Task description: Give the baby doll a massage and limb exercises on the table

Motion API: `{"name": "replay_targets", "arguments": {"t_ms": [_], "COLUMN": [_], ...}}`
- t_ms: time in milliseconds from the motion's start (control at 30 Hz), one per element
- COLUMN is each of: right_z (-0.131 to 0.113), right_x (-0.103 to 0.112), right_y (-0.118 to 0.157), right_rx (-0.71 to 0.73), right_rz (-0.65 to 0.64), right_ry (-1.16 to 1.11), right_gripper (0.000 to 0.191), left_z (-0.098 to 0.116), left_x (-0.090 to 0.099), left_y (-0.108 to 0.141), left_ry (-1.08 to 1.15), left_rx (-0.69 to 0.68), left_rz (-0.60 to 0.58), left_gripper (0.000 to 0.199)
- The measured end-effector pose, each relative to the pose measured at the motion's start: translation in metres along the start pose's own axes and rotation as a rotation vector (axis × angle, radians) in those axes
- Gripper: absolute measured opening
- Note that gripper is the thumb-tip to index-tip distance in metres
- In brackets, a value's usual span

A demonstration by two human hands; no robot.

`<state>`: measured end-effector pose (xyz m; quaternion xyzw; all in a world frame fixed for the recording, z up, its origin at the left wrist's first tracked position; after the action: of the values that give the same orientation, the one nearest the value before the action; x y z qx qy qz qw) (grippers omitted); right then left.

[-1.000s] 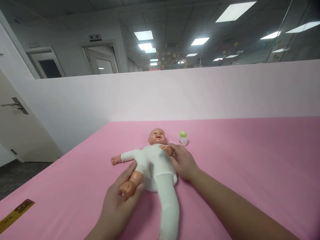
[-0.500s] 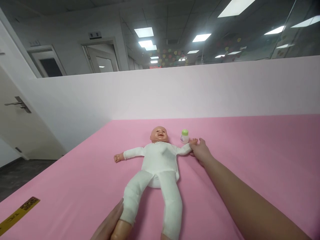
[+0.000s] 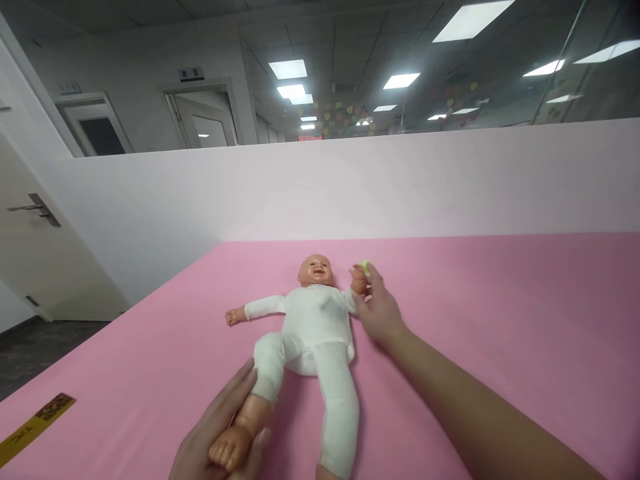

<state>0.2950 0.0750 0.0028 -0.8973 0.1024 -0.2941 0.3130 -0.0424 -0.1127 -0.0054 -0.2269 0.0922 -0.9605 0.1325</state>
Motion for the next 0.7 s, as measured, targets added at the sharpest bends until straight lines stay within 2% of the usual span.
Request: {"name": "replay_targets", "arguments": {"t_ms": [133,200,300,400,500,600,700], "right_z": [-0.047,-0.057,-0.060,-0.057,-0.055,-0.054,-0.049], "right_x": [-0.025,-0.033,-0.040,-0.045,-0.047,-0.046,-0.043], "right_y": [0.013,0.018,0.020,0.021,0.021,0.022,0.021], "right_rx": [0.316,0.425,0.516,0.528,0.474,0.413,0.336], "right_rz": [-0.248,-0.297,-0.327,-0.356,-0.354,-0.343,-0.291], "right_ry": [0.154,0.201,0.279,0.324,0.328,0.280,0.171], "right_gripper": [0.064,0.060,0.056,0.053,0.052,0.055,0.051], "left_z": [0.020,0.027,0.036,0.039,0.032,0.024,0.020], "left_x": [-0.015,-0.022,-0.032,-0.044,-0.058,-0.062,-0.057], "left_y": [-0.026,-0.041,-0.063,-0.082,-0.095,-0.097,-0.089], "left_ry": [-0.039,-0.045,-0.031,-0.010,0.014,0.008,-0.017], "left_rx": [-0.031,-0.033,-0.034,-0.011,0.022,-0.004,-0.053], "left_rz": [-0.064,-0.090,-0.096,-0.127,-0.198,-0.208,-0.185], "left_gripper": [0.071,0.070,0.066,0.064,0.068,0.070,0.068]}}
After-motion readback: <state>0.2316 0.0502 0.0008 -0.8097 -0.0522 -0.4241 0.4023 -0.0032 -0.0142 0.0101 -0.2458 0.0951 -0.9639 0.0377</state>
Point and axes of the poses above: each hand's wrist, its own y-axis away from the middle knuckle, its own x-axis out of the back of the hand, z = x × y, the point moved 6 cm from there along -y, towards the middle knuckle, and after that the axes turned 9 degrees about x, right-handed, at the moved point
